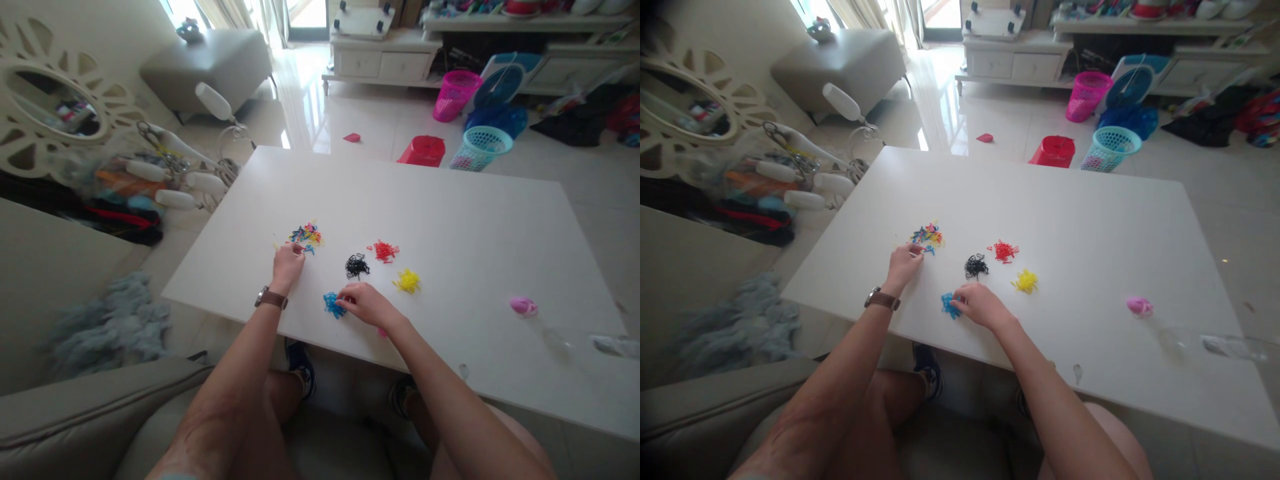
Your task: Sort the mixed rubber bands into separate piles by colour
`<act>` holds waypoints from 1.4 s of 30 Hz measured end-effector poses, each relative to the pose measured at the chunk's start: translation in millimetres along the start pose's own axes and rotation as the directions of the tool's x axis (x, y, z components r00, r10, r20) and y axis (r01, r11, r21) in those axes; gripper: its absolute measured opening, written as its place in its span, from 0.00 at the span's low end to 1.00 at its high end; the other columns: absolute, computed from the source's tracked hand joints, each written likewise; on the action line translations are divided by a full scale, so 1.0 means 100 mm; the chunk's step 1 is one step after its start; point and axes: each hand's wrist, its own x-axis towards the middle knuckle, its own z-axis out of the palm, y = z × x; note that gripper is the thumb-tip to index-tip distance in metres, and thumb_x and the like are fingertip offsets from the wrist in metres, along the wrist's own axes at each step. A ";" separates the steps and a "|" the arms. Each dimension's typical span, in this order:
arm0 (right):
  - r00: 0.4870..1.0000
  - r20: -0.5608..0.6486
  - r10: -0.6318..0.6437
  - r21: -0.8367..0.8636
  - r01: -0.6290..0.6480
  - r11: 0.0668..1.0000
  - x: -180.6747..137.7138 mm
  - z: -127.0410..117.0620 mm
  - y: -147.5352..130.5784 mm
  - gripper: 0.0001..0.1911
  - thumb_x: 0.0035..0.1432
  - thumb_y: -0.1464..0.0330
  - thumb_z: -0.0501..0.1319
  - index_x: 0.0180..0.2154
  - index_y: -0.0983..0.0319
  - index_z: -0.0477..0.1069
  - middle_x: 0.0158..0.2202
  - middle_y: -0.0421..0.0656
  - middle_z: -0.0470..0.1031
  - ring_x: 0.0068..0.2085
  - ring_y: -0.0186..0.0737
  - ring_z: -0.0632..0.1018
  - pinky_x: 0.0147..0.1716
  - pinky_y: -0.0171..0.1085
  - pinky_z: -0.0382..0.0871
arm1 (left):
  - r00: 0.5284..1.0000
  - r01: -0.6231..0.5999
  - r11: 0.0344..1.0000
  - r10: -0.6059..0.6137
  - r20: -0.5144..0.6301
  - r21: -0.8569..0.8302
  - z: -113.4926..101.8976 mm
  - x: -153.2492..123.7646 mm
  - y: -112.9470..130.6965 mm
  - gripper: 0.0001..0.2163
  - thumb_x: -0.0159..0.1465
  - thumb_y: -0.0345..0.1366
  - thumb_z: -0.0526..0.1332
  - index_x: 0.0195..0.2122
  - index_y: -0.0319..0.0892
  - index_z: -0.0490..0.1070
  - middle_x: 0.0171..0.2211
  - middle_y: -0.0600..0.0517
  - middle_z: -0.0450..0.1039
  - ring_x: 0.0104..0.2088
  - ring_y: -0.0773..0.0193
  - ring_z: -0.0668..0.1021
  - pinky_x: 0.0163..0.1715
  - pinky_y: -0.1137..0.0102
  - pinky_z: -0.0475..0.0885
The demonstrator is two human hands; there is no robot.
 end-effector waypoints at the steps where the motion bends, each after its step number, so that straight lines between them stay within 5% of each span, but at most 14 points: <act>1: 1.000 -0.002 0.004 -0.006 -0.004 1.000 0.00 -0.01 -0.01 0.08 0.63 0.66 0.64 0.33 0.60 0.80 0.30 0.42 0.78 0.31 0.36 0.76 0.34 0.34 0.65 | 1.000 -0.015 1.000 0.014 0.007 0.014 0.05 0.00 -0.01 0.10 0.59 0.28 0.61 0.41 0.39 0.79 0.39 0.44 0.80 0.39 0.58 0.80 0.46 0.66 0.72; 8: 0.995 -0.052 0.085 0.005 -0.084 0.996 -0.05 -0.17 -0.03 0.09 0.66 0.65 0.61 0.40 0.62 0.79 0.32 0.43 0.80 0.32 0.36 0.77 0.35 0.34 0.66 | 0.984 -0.173 0.960 0.177 0.001 0.221 0.26 -0.10 0.06 0.19 0.64 0.30 0.59 0.55 0.45 0.75 0.55 0.44 0.70 0.52 0.55 0.76 0.54 0.64 0.71; 15: 0.994 -0.064 0.086 -0.005 -0.087 0.996 -0.12 -0.26 -0.02 0.08 0.66 0.67 0.61 0.36 0.61 0.78 0.31 0.42 0.79 0.32 0.35 0.76 0.35 0.34 0.64 | 0.985 -0.162 0.931 0.174 -0.008 0.327 0.21 -0.11 0.13 0.10 0.65 0.30 0.59 0.43 0.46 0.79 0.54 0.47 0.74 0.52 0.52 0.76 0.51 0.61 0.70; 23: 0.993 -0.077 0.092 -0.027 -0.094 0.995 -0.16 -0.33 -0.03 0.09 0.65 0.71 0.60 0.34 0.61 0.77 0.31 0.42 0.78 0.32 0.35 0.74 0.35 0.34 0.62 | 0.981 -0.167 0.937 0.190 -0.046 0.307 0.22 -0.03 0.05 0.07 0.63 0.31 0.61 0.36 0.45 0.79 0.45 0.46 0.80 0.52 0.49 0.76 0.54 0.57 0.68; 30: 0.993 -0.060 0.099 -0.047 -0.102 0.994 -0.17 -0.31 -0.02 0.09 0.65 0.70 0.59 0.34 0.61 0.77 0.31 0.42 0.78 0.32 0.35 0.74 0.35 0.34 0.61 | 0.995 -0.088 0.977 0.096 -0.035 0.194 0.21 0.03 0.00 0.15 0.61 0.28 0.61 0.48 0.40 0.79 0.38 0.46 0.82 0.43 0.54 0.81 0.49 0.63 0.71; 42: 0.994 -0.047 0.100 -0.060 -0.102 0.993 -0.15 -0.29 -0.02 0.09 0.64 0.71 0.59 0.33 0.62 0.78 0.31 0.42 0.78 0.33 0.35 0.75 0.35 0.34 0.62 | 1.000 0.001 0.996 0.000 -0.003 0.084 0.07 0.07 0.09 0.07 0.62 0.31 0.61 0.37 0.39 0.80 0.38 0.43 0.82 0.39 0.58 0.82 0.44 0.67 0.73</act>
